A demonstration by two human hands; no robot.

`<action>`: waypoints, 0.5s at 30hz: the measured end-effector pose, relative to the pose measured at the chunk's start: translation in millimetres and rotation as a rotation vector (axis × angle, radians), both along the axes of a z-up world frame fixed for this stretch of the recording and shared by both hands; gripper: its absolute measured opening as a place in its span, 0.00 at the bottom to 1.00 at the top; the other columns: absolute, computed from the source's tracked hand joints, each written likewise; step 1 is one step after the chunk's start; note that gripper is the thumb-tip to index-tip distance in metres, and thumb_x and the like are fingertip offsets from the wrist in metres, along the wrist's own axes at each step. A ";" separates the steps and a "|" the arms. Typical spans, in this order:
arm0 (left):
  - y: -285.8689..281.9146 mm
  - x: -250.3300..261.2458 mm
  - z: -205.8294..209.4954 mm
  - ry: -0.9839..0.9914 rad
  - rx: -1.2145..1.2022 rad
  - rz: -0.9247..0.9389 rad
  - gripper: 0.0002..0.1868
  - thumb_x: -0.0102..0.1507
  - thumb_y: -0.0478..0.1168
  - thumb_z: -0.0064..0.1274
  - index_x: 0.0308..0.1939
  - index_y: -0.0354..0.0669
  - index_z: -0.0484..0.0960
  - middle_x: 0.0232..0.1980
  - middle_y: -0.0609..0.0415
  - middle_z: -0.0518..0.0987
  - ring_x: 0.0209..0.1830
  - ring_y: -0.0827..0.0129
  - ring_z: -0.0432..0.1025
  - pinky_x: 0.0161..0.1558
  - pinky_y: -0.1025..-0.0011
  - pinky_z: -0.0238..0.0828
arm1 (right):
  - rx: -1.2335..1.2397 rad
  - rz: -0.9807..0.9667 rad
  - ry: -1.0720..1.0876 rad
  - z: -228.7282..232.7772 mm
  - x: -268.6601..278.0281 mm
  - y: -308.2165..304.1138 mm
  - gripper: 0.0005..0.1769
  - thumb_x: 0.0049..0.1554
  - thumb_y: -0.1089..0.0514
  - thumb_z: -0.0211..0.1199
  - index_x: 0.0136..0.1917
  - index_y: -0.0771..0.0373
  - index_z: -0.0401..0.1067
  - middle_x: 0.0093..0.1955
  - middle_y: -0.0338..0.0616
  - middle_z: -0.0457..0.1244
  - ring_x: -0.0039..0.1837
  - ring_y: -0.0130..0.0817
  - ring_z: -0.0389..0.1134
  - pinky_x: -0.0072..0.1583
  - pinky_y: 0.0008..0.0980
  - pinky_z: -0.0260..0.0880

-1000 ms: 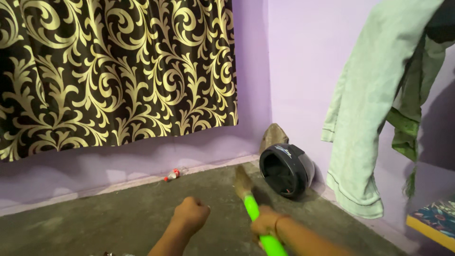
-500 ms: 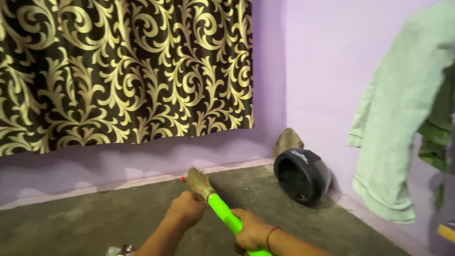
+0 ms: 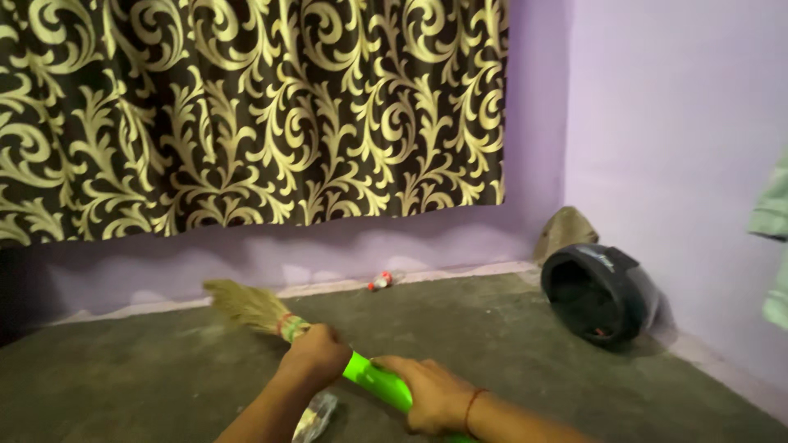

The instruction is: The person folds a green shirt, moves a broom and a plastic bottle, and then places a black helmet onto a shelf inside a closet.

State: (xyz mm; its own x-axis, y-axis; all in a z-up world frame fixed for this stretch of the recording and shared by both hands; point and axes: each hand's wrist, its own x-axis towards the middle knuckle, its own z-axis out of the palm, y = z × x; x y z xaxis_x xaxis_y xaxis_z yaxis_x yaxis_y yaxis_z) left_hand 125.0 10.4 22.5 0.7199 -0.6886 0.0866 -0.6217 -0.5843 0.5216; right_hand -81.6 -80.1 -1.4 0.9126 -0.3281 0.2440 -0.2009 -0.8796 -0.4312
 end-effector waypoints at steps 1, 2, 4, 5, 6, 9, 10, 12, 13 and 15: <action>3.5 1.4 -0.6 0.004 -0.004 0.014 0.19 0.58 0.47 0.54 0.49 0.45 0.89 0.53 0.40 0.84 0.60 0.51 0.78 0.63 0.60 0.73 | -0.053 -0.008 0.022 2.8 5.5 9.2 0.47 0.45 0.61 0.70 0.76 0.43 0.61 0.59 0.53 0.68 0.60 0.57 0.67 0.60 0.48 0.70; 6.7 2.1 -1.9 0.007 -0.009 0.028 0.18 0.58 0.46 0.54 0.48 0.45 0.89 0.53 0.39 0.84 0.59 0.50 0.78 0.63 0.60 0.73 | -0.048 0.000 0.027 7.3 8.8 16.9 0.47 0.45 0.61 0.70 0.76 0.43 0.61 0.59 0.53 0.68 0.60 0.57 0.67 0.60 0.48 0.70; 12.3 1.5 -4.5 0.025 -0.032 0.046 0.18 0.58 0.46 0.54 0.49 0.46 0.88 0.54 0.40 0.84 0.60 0.50 0.77 0.62 0.59 0.73 | 0.012 -0.046 0.176 17.5 12.8 28.5 0.46 0.44 0.61 0.65 0.75 0.40 0.59 0.56 0.47 0.68 0.56 0.52 0.71 0.56 0.47 0.74; 14.5 0.6 -4.3 0.036 -0.061 0.055 0.19 0.58 0.46 0.54 0.50 0.47 0.87 0.55 0.41 0.83 0.60 0.49 0.77 0.62 0.58 0.73 | 0.011 -0.038 0.178 20.6 16.3 34.1 0.46 0.44 0.61 0.65 0.75 0.40 0.59 0.56 0.47 0.68 0.56 0.52 0.71 0.56 0.47 0.74; 16.2 -1.5 -2.8 0.037 -0.062 0.058 0.19 0.58 0.46 0.54 0.50 0.47 0.87 0.55 0.41 0.83 0.60 0.49 0.77 0.62 0.58 0.73 | -0.049 -0.023 0.205 24.1 19.4 37.1 0.46 0.43 0.63 0.64 0.74 0.40 0.60 0.55 0.47 0.69 0.56 0.52 0.71 0.55 0.48 0.73; 24.2 -14.3 -1.5 0.061 -0.061 0.122 0.18 0.58 0.44 0.53 0.51 0.48 0.87 0.56 0.40 0.82 0.61 0.47 0.75 0.63 0.56 0.71 | -0.188 0.013 0.196 27.7 30.5 36.0 0.44 0.43 0.65 0.63 0.72 0.40 0.63 0.53 0.48 0.70 0.56 0.54 0.70 0.54 0.51 0.72; 24.7 -20.0 0.9 0.056 -0.082 0.141 0.17 0.59 0.45 0.54 0.50 0.47 0.86 0.56 0.40 0.82 0.61 0.46 0.75 0.62 0.55 0.72 | -0.263 0.033 0.160 26.4 30.9 34.0 0.41 0.43 0.65 0.63 0.69 0.42 0.65 0.53 0.50 0.69 0.55 0.56 0.70 0.53 0.52 0.71; 23.6 -34.6 4.1 0.060 -0.106 0.148 0.17 0.60 0.47 0.54 0.50 0.45 0.85 0.56 0.40 0.82 0.60 0.46 0.75 0.61 0.53 0.72 | -0.269 -0.013 0.228 24.2 32.2 27.9 0.37 0.44 0.66 0.62 0.66 0.45 0.68 0.51 0.50 0.70 0.54 0.56 0.70 0.52 0.53 0.71; 21.2 -42.9 4.9 0.041 -0.099 0.152 0.18 0.59 0.48 0.55 0.49 0.46 0.86 0.55 0.41 0.82 0.60 0.46 0.75 0.61 0.54 0.72 | -0.278 -0.052 0.284 22.7 31.7 23.6 0.33 0.44 0.66 0.60 0.63 0.48 0.70 0.50 0.51 0.70 0.52 0.56 0.71 0.51 0.53 0.72; 9.4 -57.8 10.3 0.025 -0.115 0.135 0.18 0.59 0.48 0.56 0.49 0.46 0.86 0.54 0.42 0.83 0.60 0.47 0.76 0.60 0.54 0.72 | -0.359 -0.062 0.233 21.3 27.6 12.6 0.24 0.44 0.64 0.63 0.56 0.53 0.73 0.49 0.53 0.70 0.53 0.57 0.71 0.52 0.53 0.72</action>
